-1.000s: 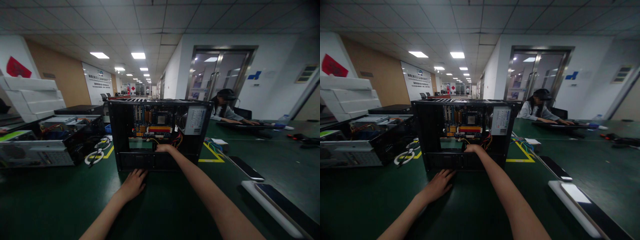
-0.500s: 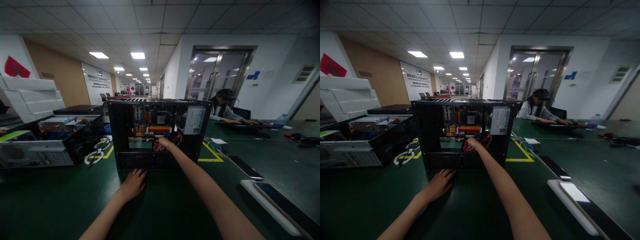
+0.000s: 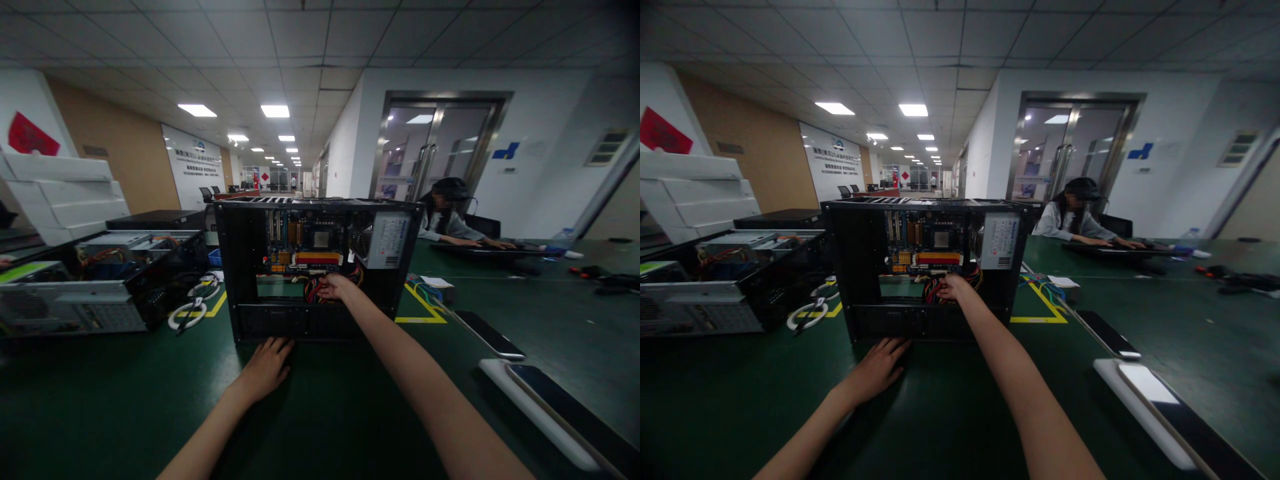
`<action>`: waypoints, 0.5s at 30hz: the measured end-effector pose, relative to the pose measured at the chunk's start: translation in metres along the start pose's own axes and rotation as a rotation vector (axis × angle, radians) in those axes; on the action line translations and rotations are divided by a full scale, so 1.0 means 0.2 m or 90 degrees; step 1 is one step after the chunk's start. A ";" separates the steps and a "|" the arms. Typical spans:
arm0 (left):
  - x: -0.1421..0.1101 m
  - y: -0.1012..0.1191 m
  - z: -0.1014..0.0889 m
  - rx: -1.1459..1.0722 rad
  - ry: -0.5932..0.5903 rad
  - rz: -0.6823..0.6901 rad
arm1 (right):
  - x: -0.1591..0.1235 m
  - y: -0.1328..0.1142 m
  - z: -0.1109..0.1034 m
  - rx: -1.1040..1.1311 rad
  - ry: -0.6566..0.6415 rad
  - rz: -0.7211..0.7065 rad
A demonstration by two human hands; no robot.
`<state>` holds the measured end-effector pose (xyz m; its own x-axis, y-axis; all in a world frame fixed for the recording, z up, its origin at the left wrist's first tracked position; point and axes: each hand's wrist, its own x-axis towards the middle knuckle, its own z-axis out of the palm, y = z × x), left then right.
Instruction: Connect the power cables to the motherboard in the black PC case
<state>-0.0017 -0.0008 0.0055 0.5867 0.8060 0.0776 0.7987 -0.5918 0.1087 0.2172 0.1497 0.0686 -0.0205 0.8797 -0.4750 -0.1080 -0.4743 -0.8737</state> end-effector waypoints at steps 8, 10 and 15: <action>0.00 0.00 0.00 -0.005 -0.003 -0.005 | 0.01 -0.02 -0.02 0.046 -0.009 0.051; 0.00 0.00 0.00 -0.008 -0.004 -0.007 | 0.02 -0.02 -0.02 0.058 -0.008 0.052; 0.00 0.00 0.01 -0.010 -0.003 0.001 | 0.02 -0.01 -0.02 0.086 -0.011 0.043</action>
<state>-0.0024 -0.0004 0.0042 0.5883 0.8054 0.0727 0.7960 -0.5925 0.1237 0.2211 0.1551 0.0683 -0.0493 0.8470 -0.5293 -0.2391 -0.5245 -0.8171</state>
